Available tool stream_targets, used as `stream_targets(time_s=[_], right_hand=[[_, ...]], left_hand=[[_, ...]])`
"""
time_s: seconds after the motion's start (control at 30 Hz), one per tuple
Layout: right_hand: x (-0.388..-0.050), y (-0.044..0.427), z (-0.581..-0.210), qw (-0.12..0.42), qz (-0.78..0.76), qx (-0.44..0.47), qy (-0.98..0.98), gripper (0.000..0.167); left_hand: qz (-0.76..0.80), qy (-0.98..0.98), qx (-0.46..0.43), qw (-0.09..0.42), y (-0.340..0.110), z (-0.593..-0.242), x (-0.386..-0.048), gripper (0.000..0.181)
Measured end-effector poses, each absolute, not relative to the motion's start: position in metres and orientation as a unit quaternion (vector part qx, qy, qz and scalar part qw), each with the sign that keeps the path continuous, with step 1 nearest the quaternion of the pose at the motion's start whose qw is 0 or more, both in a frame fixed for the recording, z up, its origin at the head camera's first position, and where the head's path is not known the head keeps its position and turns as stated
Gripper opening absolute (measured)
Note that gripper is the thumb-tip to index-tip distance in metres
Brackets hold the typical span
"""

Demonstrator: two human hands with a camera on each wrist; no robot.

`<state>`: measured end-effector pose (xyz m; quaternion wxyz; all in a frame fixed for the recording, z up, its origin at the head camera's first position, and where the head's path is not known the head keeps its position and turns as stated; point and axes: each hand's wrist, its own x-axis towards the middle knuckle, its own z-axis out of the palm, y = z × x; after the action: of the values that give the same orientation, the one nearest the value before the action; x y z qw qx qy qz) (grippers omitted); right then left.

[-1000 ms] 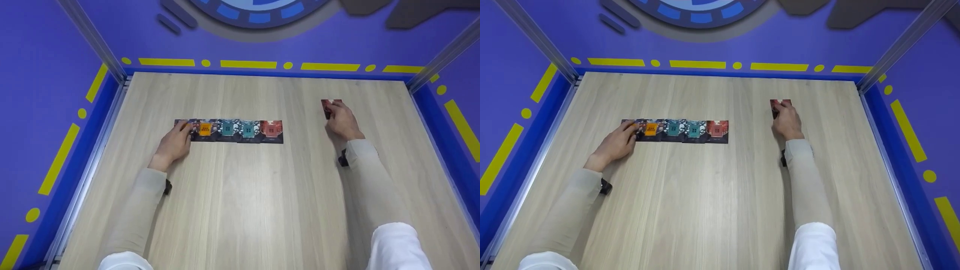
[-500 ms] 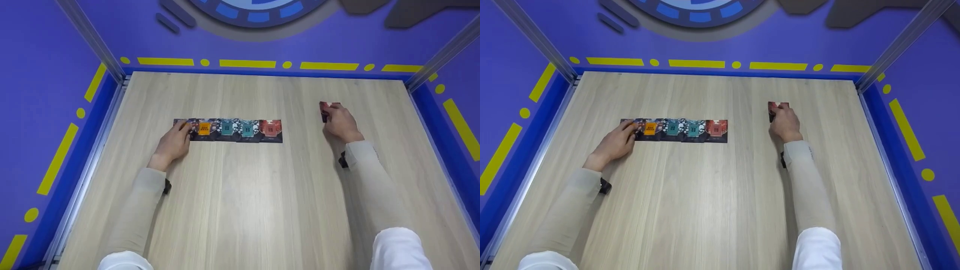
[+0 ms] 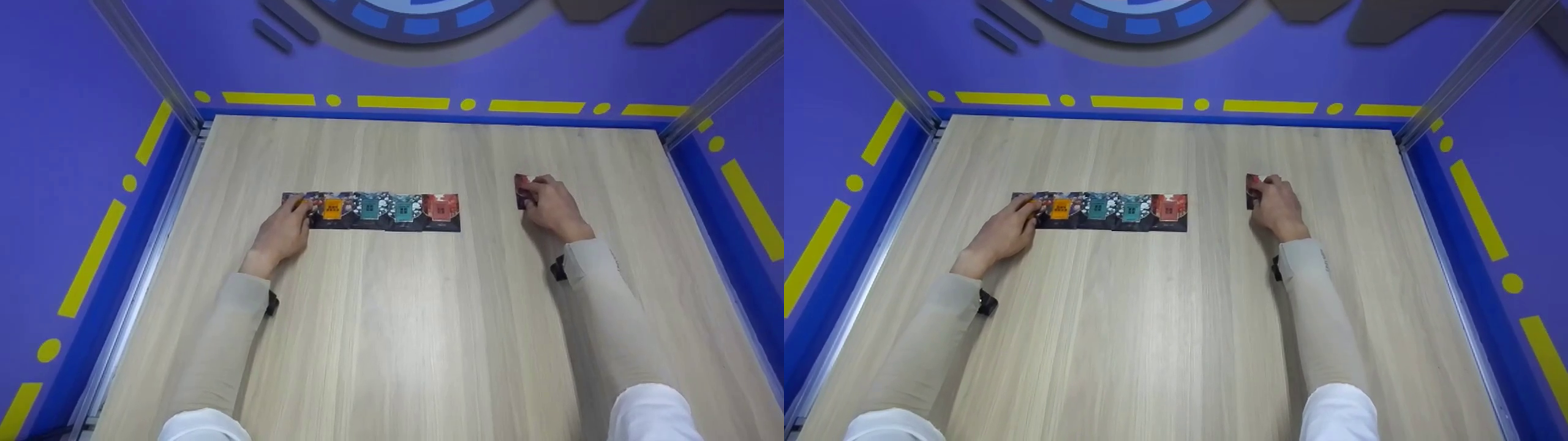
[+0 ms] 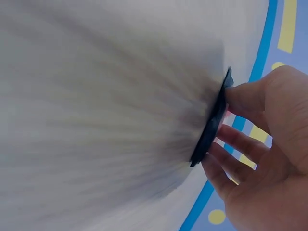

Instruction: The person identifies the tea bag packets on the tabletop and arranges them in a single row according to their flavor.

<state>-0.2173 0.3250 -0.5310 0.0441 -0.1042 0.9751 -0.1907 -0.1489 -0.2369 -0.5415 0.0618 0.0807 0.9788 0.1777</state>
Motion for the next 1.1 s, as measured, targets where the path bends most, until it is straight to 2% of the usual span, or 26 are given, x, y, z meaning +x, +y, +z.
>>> stream_targets(time_s=[0.43, 1.1], right_hand=[[-0.201, 0.309, -0.529, 0.057, -0.205, -0.118, 0.97, 0.043], [-0.185, 0.284, -0.535, 0.021, -0.224, -0.149, 0.963, 0.039]], left_hand=[[0.182, 0.978, 0.087, 0.057, -0.241, -0.542, -0.151, 0.051], [0.181, 0.977, 0.098, 0.048, -0.24, -0.544, -0.15, 0.05]])
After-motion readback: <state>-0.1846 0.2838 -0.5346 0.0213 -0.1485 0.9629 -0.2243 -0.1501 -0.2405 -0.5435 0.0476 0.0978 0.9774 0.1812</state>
